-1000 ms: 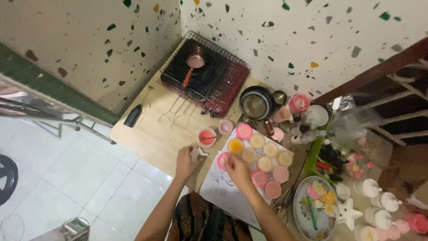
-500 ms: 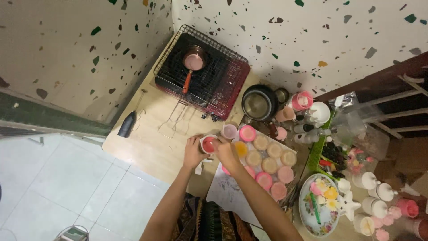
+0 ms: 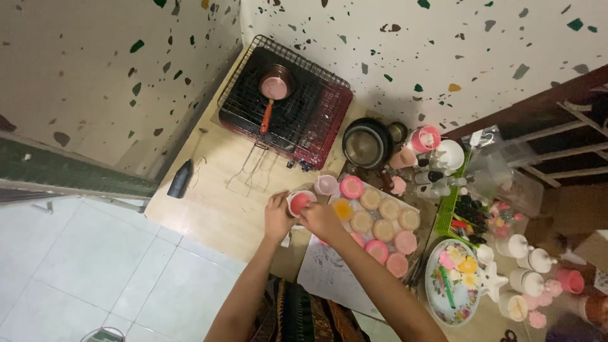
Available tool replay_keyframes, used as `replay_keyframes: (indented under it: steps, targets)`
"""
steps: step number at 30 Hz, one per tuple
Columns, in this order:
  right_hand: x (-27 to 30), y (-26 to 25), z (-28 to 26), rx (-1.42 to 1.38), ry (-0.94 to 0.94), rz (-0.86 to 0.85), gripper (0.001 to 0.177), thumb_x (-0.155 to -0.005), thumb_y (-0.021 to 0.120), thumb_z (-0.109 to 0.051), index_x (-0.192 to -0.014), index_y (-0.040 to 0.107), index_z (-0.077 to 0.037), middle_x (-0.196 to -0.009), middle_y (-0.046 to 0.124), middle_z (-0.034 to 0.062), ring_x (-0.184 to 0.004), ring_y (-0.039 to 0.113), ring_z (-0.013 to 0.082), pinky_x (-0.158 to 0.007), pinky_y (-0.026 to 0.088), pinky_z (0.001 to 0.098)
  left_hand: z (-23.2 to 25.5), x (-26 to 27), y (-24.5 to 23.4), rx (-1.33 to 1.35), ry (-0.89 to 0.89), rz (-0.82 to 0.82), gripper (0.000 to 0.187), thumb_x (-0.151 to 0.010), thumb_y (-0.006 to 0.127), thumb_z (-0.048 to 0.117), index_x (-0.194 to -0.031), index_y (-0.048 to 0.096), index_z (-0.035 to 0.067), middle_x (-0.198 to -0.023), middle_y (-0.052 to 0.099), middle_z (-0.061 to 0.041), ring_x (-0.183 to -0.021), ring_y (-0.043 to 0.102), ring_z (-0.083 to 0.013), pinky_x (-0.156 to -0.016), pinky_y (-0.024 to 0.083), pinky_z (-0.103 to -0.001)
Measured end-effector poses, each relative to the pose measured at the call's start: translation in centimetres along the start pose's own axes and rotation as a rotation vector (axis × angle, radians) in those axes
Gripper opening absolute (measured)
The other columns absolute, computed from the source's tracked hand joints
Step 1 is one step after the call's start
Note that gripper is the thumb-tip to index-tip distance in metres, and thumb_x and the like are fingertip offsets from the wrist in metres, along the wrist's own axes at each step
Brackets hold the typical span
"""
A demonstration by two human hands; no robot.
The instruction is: The recorder assembles decorative candles by attaching wax flowers to bases and then packages them into boxes.
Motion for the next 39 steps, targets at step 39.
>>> replay_keyframes:
  steps: [39]
  targets:
    - [-1.3,2.0,1.9,0.104,0.056,-0.129,0.021,-0.085,0.068,-0.027,-0.088,0.076,-0.007,-0.096,0.075,0.0128,-0.079,0.073,0.0312,-0.068,0.058,0.0447,0.8,-0.7,0.1,-0.02,-0.025,-0.057,0.105,-0.043,0.099,0.031,-0.136,0.054,0.014,-0.138,0.059,-0.004,-0.123,0.049,-0.0323,-0.098,0.042,-0.05]
Point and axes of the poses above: each hand's wrist, its own x-axis away from the middle knuckle, its own y-axis out of the palm, z = x × y, the point moved 3 cm from there along -x, towards the middle knuckle
